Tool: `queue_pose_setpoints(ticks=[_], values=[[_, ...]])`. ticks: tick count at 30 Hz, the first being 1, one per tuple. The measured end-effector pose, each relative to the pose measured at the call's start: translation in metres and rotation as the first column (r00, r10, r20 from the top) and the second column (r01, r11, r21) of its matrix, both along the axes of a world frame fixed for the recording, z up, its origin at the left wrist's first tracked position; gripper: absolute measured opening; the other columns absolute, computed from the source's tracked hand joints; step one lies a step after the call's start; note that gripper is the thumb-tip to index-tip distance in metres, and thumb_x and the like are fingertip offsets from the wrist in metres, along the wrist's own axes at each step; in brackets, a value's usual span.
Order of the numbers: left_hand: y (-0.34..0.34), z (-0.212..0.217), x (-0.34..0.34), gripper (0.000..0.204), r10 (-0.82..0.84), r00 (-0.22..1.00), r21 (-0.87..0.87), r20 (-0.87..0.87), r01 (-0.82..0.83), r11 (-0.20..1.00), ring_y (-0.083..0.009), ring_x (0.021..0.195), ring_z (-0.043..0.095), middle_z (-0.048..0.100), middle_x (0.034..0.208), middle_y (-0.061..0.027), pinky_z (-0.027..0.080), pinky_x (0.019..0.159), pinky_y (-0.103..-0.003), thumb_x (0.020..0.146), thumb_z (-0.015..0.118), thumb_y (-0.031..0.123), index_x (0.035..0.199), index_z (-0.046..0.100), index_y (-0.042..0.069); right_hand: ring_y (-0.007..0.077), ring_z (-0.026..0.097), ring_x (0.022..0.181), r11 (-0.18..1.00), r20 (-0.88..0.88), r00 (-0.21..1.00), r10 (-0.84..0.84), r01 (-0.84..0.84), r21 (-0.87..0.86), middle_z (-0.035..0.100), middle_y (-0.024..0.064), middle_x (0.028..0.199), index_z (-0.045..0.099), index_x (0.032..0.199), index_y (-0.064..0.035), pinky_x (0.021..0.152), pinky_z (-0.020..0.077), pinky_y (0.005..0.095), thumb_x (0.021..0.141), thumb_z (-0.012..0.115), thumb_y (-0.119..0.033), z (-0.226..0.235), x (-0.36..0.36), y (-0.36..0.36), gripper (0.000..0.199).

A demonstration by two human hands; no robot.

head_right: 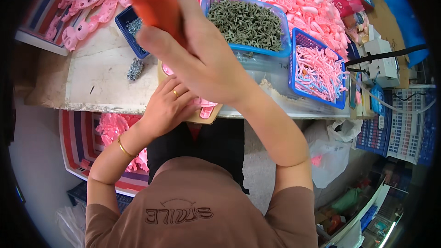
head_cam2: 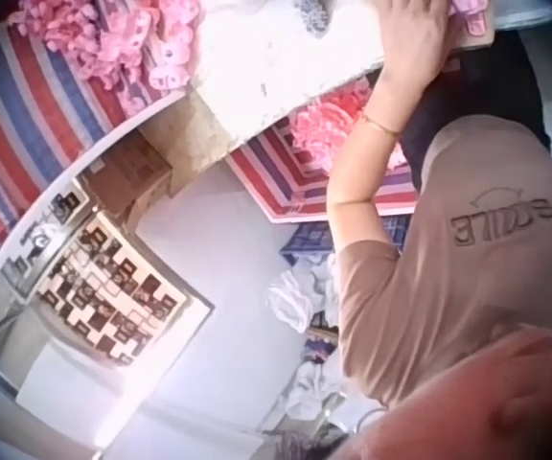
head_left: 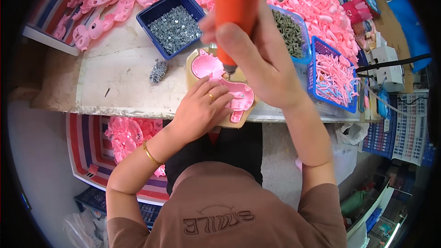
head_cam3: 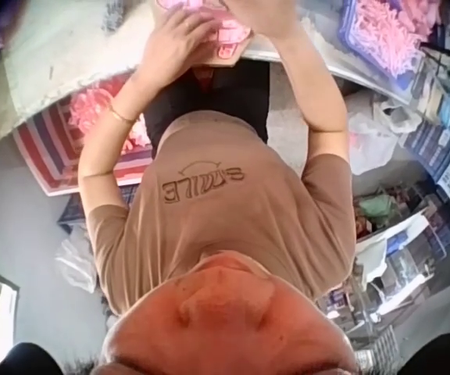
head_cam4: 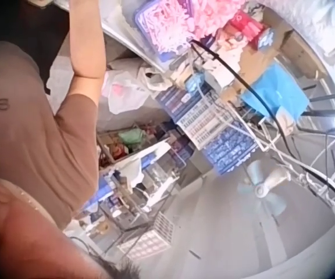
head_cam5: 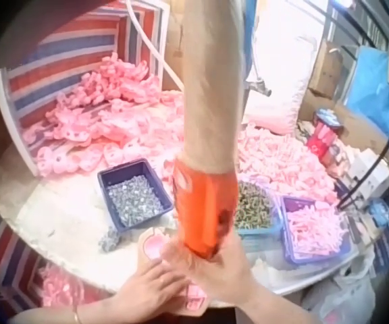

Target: Assemble pink plastic toy components at a factory workbench using a pneumatic tool.

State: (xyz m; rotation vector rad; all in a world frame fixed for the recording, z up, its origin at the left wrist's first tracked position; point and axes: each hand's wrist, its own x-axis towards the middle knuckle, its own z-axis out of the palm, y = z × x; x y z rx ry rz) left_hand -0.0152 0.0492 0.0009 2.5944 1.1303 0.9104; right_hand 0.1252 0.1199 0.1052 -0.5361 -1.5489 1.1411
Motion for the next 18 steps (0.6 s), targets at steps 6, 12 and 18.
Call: queue_pose_setpoints(ticks=[6,12,18], values=[[-0.007,0.001,-0.011,0.033,0.017,0.998,-0.021,0.056,-0.016,1.0,-0.0294,0.115,0.055,0.061,0.118,-0.0083,0.043,0.104,-0.044,0.083,0.071,0.018,0.114,0.064,0.009,0.015,0.061,0.092,0.952,0.293,0.906,-0.306,0.295,0.079,0.063,0.0117,0.109,0.049,0.133,0.0044,0.079,0.0496,0.0268,0.096,0.066,-0.023,0.093,0.047,-0.041,0.05],[-0.011,-0.007,-0.018,0.04,0.032,0.998,-0.035,0.056,-0.03,0.999,-0.03,0.119,0.053,0.059,0.122,-0.009,0.043,0.105,-0.045,0.079,0.074,0.014,0.117,0.064,0.009,0.0171,0.058,0.116,0.818,0.246,0.792,-0.559,0.476,0.323,0.058,0.0163,0.133,0.044,0.143,0.0049,0.096,0.0487,0.0286,0.1,0.061,-0.028,0.116,0.037,0.044,0.057],[-0.017,-0.01,-0.021,0.046,0.08,0.996,-0.01,-0.042,-0.08,0.997,-0.0289,0.127,0.048,0.052,0.136,-0.0096,0.039,0.11,-0.045,0.079,0.075,0.019,0.123,0.061,0.015,0.0119,0.062,0.104,0.973,0.085,0.984,-0.159,0.142,0.183,0.063,0.0089,0.119,0.048,0.14,0.0033,0.086,0.0498,0.0242,0.094,0.07,-0.029,0.108,0.023,0.107,0.06]])
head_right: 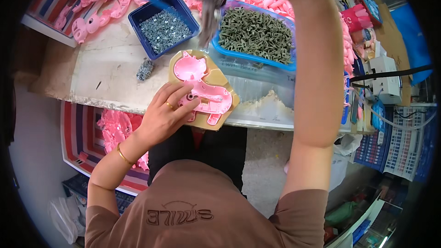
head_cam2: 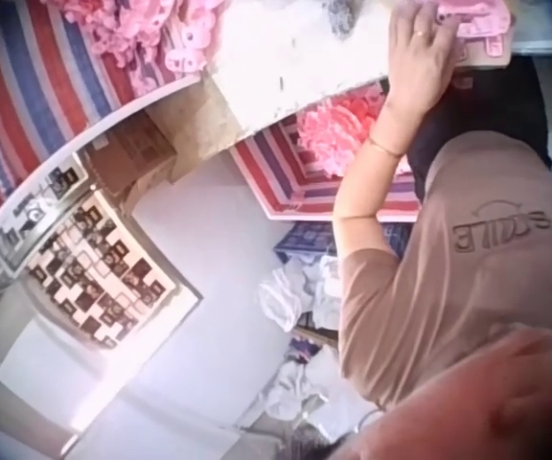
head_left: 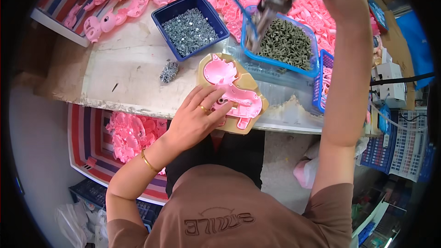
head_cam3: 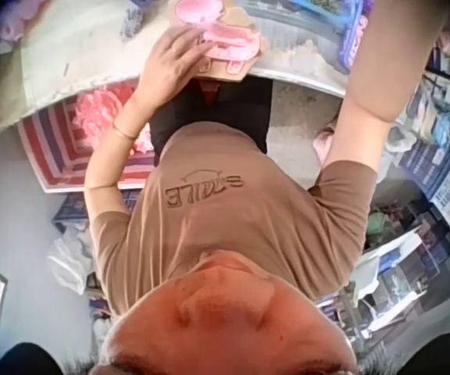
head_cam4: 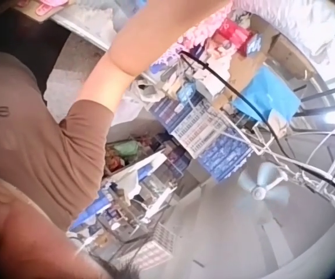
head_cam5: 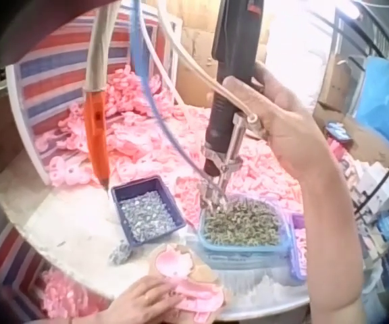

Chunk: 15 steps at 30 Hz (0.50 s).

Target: Assemble pink plastic toy components at a factory workbench using a pneumatic tool.

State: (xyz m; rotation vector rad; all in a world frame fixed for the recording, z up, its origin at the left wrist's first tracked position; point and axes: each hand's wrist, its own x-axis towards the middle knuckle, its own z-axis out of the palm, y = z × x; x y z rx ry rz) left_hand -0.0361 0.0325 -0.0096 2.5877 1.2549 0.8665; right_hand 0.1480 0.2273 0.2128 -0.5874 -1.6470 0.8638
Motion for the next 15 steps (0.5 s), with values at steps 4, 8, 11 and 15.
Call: queue_pose_setpoints(ticks=[4,8,11,15], values=[[-0.004,-0.001,0.002,0.048,0.06,0.989,0.001,-0.133,-0.061,0.998,-0.0278,0.131,0.045,0.047,0.144,-0.0095,0.036,0.113,-0.045,0.082,0.073,0.026,0.127,0.058,0.02,0.0044,0.054,0.065,0.996,0.247,0.965,0.091,-0.086,-0.031,0.059,-0.0053,0.081,0.054,0.122,-0.0003,0.06,0.0424,0.02,0.086,0.074,-0.018,-0.007,-0.012,-0.026,0.045],[-0.002,-0.003,0.005,0.05,0.055,0.989,-0.032,-0.141,-0.06,0.998,-0.0277,0.132,0.045,0.046,0.145,-0.0105,0.034,0.113,-0.044,0.083,0.071,0.029,0.13,0.057,0.02,0.0124,0.053,0.062,0.992,-0.128,0.992,0.004,-0.02,-0.124,0.057,0.0056,0.081,0.04,0.134,0.0058,0.064,0.0463,0.0214,0.072,0.066,-0.006,-0.021,-0.04,-0.071,0.068],[-0.003,-0.004,0.003,0.051,0.056,0.986,-0.06,-0.157,-0.066,0.996,-0.0274,0.132,0.044,0.047,0.144,-0.0114,0.034,0.113,-0.044,0.083,0.071,0.03,0.131,0.058,0.02,0.017,0.06,0.062,0.968,-0.252,0.965,0.071,-0.128,-0.217,0.063,0.0109,0.079,0.038,0.136,0.0059,0.058,0.0483,0.0257,0.074,0.064,-0.003,-0.04,-0.036,-0.081,0.067],[-0.003,-0.004,0.007,0.049,0.068,0.984,-0.022,-0.166,-0.073,0.997,-0.0279,0.132,0.044,0.05,0.142,-0.0119,0.034,0.113,-0.045,0.084,0.07,0.029,0.13,0.06,0.019,0.0143,0.055,0.049,0.968,-0.197,0.98,0.012,-0.061,-0.245,0.06,0.0093,0.069,0.035,0.139,0.0065,0.046,0.0424,0.0239,0.076,0.064,-0.003,-0.047,-0.033,-0.093,0.07]])
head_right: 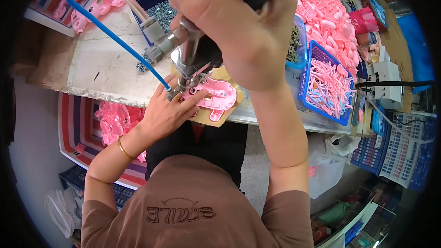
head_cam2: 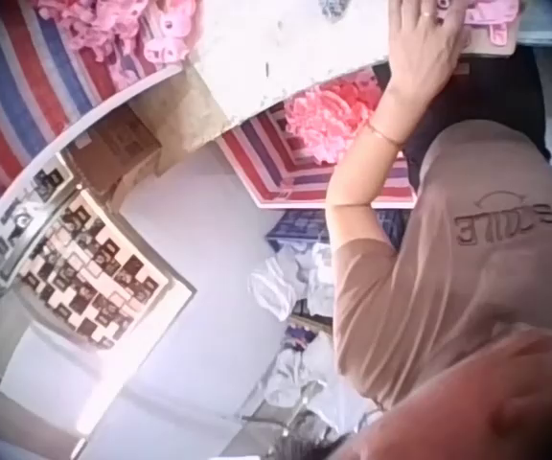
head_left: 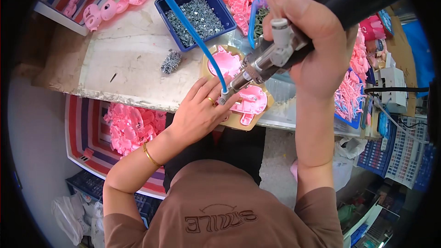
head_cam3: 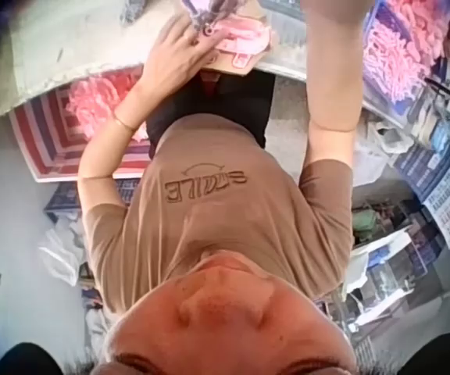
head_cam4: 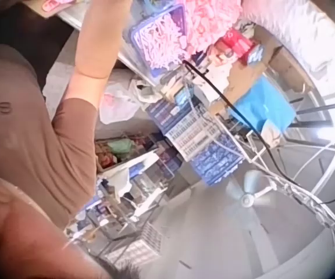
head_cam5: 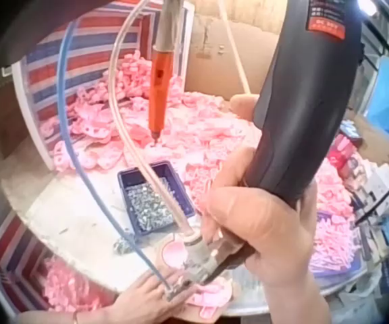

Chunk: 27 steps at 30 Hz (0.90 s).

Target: Assemble pink plastic toy components at a factory workbench using a pneumatic tool.

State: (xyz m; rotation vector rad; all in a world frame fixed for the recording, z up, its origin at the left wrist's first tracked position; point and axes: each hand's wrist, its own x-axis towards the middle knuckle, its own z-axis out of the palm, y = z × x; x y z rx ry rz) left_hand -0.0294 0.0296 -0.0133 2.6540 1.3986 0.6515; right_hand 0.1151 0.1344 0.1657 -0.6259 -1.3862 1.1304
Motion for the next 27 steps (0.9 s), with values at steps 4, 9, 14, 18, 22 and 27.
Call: queue_pose_setpoints(ticks=[4,9,14,18,22,27], values=[[-0.001,0.004,0.001,0.048,-0.001,0.998,0.002,0.057,0.001,1.0,-0.0292,0.132,0.045,0.052,0.137,-0.0125,0.034,0.113,-0.045,0.084,0.07,0.027,0.13,0.061,0.019,0.0142,0.056,0.05,0.999,0.062,0.997,-0.034,0.034,-0.001,0.059,0.0081,0.067,0.035,0.134,0.0089,0.048,0.0451,0.0248,0.074,0.063,0.001,-0.007,-0.001,-0.007,0.067],[-0.002,0.001,0.0,0.047,-0.005,0.999,-0.012,0.049,0.006,1.0,-0.0306,0.131,0.045,0.053,0.135,-0.0129,0.034,0.113,-0.046,0.084,0.07,0.024,0.13,0.061,0.018,0.0111,0.06,0.06,0.979,0.007,0.999,0.053,-0.054,0.197,0.066,0.0056,0.081,0.057,0.116,0.0039,0.057,0.0493,0.0248,0.087,0.068,-0.008,-0.036,-0.001,-0.012,0.033],[0.0,0.0,0.001,0.043,-0.014,1.0,0.005,0.021,0.014,1.0,-0.0324,0.13,0.046,0.054,0.134,-0.0129,0.034,0.114,-0.048,0.083,0.07,0.022,0.125,0.061,0.015,0.0107,0.057,0.053,0.998,0.097,0.994,-0.041,0.036,0.06,0.061,0.0038,0.071,0.049,0.118,0.0056,0.054,0.0474,0.0242,0.081,0.065,0.0,-0.016,0.003,-0.011,0.04],[0.002,0.006,-0.005,0.03,-0.057,0.991,-0.003,0.118,0.058,0.998,-0.0342,0.128,0.047,0.055,0.133,-0.013,0.035,0.113,-0.048,0.081,0.072,0.017,0.109,0.063,0.011,0.0091,0.057,0.056,0.991,-0.027,0.994,-0.11,0.112,0.075,0.06,0.0026,0.07,0.048,0.125,0.0042,0.054,0.0469,0.023,0.085,0.068,-0.005,0.027,0.019,-0.002,0.045],[0.009,0.046,-0.014,0.021,-0.157,0.956,-0.035,0.246,0.17,0.985,-0.0338,0.114,0.055,0.062,0.117,-0.0117,0.044,0.1,-0.046,0.078,0.072,0.011,0.097,0.065,0.007,0.0092,0.061,0.066,0.913,0.017,0.966,-0.257,0.237,0.332,0.061,0.0038,0.079,0.054,0.12,0.002,0.054,0.0497,0.0225,0.088,0.075,-0.024,0.06,0.048,0.046,0.047],[-0.012,0.136,-0.085,0.017,-0.075,0.948,-0.486,0.309,0.226,0.844,-0.0315,0.079,0.061,0.065,0.081,-0.0081,0.047,0.075,-0.042,0.072,0.076,0.015,0.086,0.069,0.007,0.0161,0.064,0.083,0.988,0.381,0.92,-0.089,0.034,0.149,0.064,0.0093,0.1,0.055,0.123,0.0006,0.078,0.051,0.0313,0.094,0.068,-0.036,0.045,0.091,0.11,0.048]])
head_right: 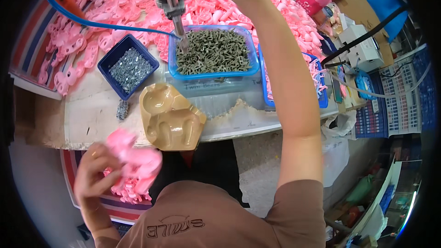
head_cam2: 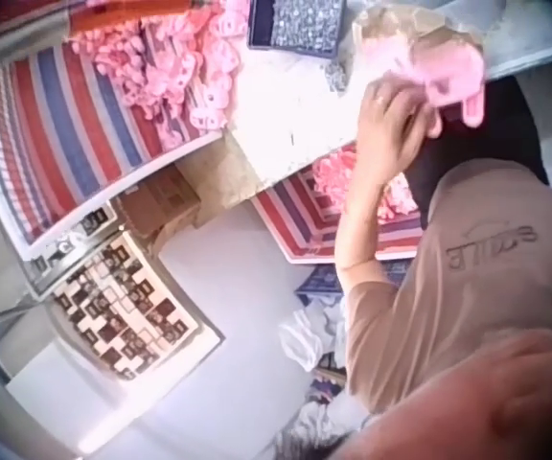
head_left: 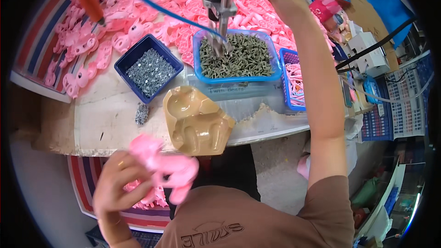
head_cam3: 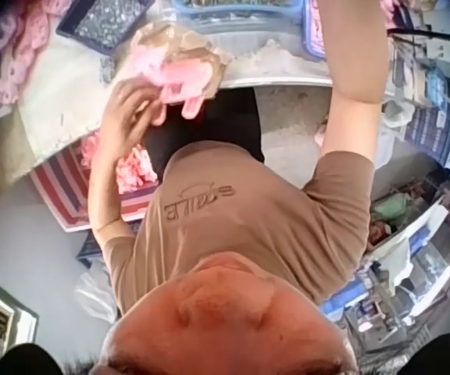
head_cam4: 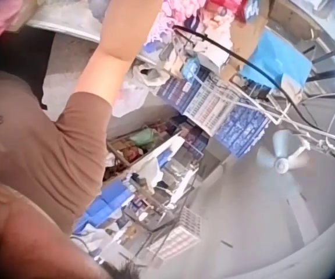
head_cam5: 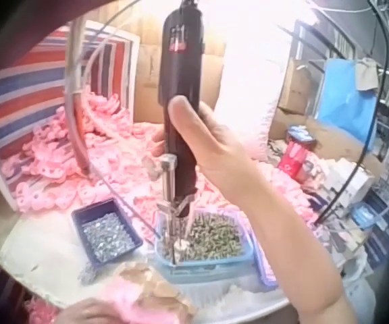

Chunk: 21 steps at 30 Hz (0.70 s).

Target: Assemble pink plastic toy components at a factory workbench using a pneumatic tool.

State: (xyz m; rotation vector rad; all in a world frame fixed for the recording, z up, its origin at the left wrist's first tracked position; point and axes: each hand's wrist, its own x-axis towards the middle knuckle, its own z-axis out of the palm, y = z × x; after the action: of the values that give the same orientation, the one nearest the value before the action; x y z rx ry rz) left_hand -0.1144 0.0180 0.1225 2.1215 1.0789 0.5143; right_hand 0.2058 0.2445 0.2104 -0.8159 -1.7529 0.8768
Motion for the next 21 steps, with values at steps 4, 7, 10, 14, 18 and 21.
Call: queue_pose_setpoints(ticks=[4,7,10,14,18,21], values=[[-0.045,0.025,-0.036,0.037,0.267,0.862,-0.017,-0.431,-0.304,0.953,-0.0344,0.089,0.061,0.068,0.093,-0.0134,0.047,0.084,-0.043,0.074,0.076,0.02,0.105,0.069,0.002,0.0214,0.07,0.09,0.839,0.589,0.6,-0.541,0.433,0.33,0.073,0.0116,0.094,0.072,0.105,-0.0044,0.081,0.0544,0.0337,0.09,0.064,-0.017,-0.12,0.111,0.083,0.021],[-0.05,0.008,-0.045,0.048,0.352,0.773,0.273,-0.527,-0.237,0.932,-0.0363,0.099,0.06,0.067,0.106,-0.0165,0.046,0.092,-0.043,0.077,0.077,0.024,0.117,0.064,0.001,0.0347,0.066,0.105,0.84,0.685,0.502,-0.528,0.429,0.333,0.07,0.0159,0.112,0.068,0.116,-0.0101,0.088,0.0522,0.0448,0.09,0.062,-0.018,-0.188,0.16,0.118,0.028],[-0.047,0.001,-0.038,0.052,0.291,0.865,0.014,-0.408,-0.313,0.95,-0.0365,0.107,0.059,0.065,0.116,-0.0178,0.045,0.096,-0.044,0.08,0.076,0.027,0.123,0.061,0.002,0.0342,0.063,0.114,0.825,0.779,0.306,-0.547,0.353,0.441,0.063,0.0181,0.128,0.056,0.135,-0.0129,0.097,0.0497,0.0439,0.087,0.061,-0.009,-0.203,0.158,0.119,0.048],[-0.018,-0.01,0.004,0.044,0.057,0.958,-0.075,-0.28,-0.081,0.994,-0.0367,0.102,0.06,0.066,0.111,-0.017,0.047,0.093,-0.043,0.084,0.074,0.022,0.122,0.062,0.003,0.0356,0.06,0.116,0.857,0.848,0.287,-0.446,0.41,0.312,0.06,0.0162,0.132,0.057,0.132,-0.0134,0.097,0.0492,0.0465,0.083,0.064,-0.009,-0.209,0.154,0.123,0.049],[0.005,-0.018,0.044,0.04,-0.069,0.98,-0.028,-0.186,0.065,0.998,-0.0347,0.101,0.062,0.067,0.112,-0.0145,0.05,0.088,-0.042,0.085,0.073,0.021,0.12,0.063,0.005,0.0281,0.067,0.1,0.808,0.767,0.352,-0.536,0.478,0.345,0.068,0.0136,0.112,0.062,0.12,-0.0102,0.083,0.0548,0.0409,0.081,0.072,-0.017,-0.18,0.157,0.103,0.041],[0.026,-0.029,0.077,0.045,-0.085,0.991,0.118,-0.103,0.097,0.988,-0.035,0.104,0.062,0.063,0.122,-0.0153,0.051,0.087,-0.042,0.082,0.074,0.014,0.125,0.061,0.007,0.0199,0.068,0.084,0.902,0.545,0.774,-0.323,0.427,-0.072,0.07,0.0094,0.097,0.063,0.112,-0.0046,0.073,0.0556,0.034,0.084,0.073,-0.023,-0.156,0.149,0.074,0.035]])
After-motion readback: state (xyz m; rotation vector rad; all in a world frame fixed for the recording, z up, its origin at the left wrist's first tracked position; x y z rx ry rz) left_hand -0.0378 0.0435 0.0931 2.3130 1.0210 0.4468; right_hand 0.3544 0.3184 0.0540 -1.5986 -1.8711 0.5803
